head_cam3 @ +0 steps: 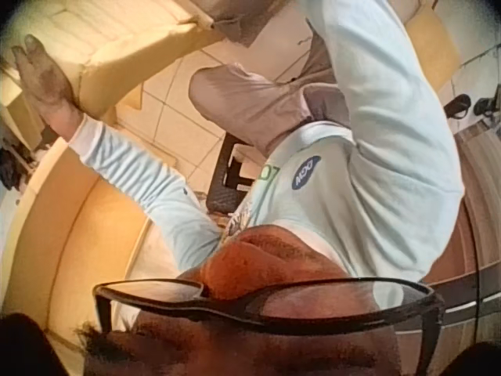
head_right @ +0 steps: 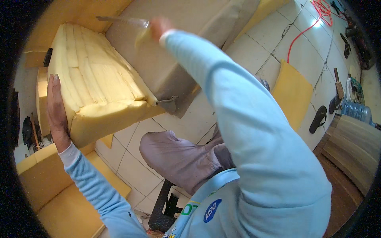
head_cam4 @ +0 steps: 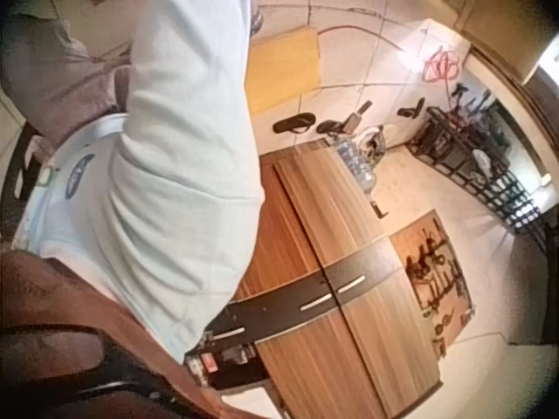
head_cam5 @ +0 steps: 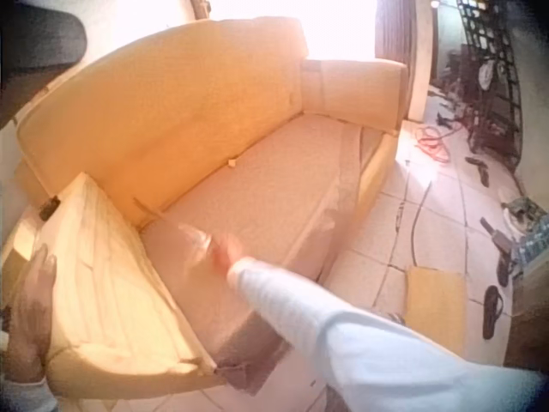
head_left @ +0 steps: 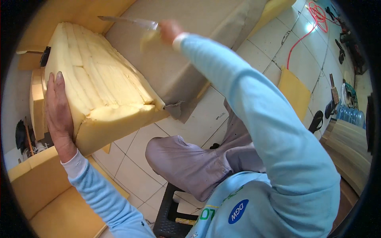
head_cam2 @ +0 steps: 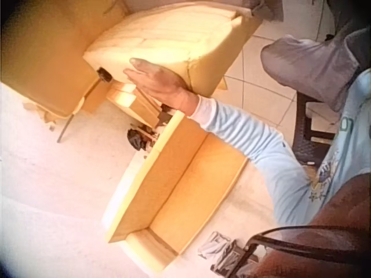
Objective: Cutting foam with a knife, applying adhesive, and fitting foam sections onto a sofa frame.
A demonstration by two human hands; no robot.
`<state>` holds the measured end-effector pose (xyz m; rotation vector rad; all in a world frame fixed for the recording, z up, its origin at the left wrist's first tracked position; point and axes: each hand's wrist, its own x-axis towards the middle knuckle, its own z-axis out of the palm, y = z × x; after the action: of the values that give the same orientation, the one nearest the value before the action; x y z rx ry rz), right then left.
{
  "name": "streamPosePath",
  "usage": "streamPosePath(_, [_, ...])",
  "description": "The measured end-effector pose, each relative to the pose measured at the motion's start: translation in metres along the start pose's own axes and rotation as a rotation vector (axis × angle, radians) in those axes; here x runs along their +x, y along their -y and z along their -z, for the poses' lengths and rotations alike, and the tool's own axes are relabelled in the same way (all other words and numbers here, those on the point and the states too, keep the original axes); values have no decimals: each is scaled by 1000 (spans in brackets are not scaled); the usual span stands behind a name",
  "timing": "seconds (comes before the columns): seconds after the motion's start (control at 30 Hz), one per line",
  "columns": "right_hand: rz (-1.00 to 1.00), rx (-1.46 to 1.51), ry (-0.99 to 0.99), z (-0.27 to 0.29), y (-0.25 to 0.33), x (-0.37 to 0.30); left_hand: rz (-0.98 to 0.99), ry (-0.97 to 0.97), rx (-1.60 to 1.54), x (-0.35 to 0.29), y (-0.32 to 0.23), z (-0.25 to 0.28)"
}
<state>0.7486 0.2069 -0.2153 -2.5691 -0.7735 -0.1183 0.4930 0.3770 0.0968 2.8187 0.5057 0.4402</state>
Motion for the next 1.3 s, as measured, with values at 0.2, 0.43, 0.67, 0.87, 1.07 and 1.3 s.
streamPosePath(0.2, [-238, -41, -808, 185, -451, 60, -42, -71, -120, 17, -36, -36])
streamPosePath(0.43, [-460, -31, -645, 157, -350, -292, 81, -112, 248, -1, -34, -7])
streamPosePath(0.67, [-1478, -12, 29, 64, -348, -482, 78, -147, 227, 8, -36, -20])
streamPosePath(0.87, [-817, -166, -438, 86, -271, -289, 83, -124, 202, 15, -37, -22])
streamPosePath(1.07, [244, 580, 12, 95, -41, -147, 120, -146, 186, 8, -23, -21])
streamPosePath(1.3, [698, 309, 346, 37, 24, -156, 130, -178, 161, 5, -15, -17])
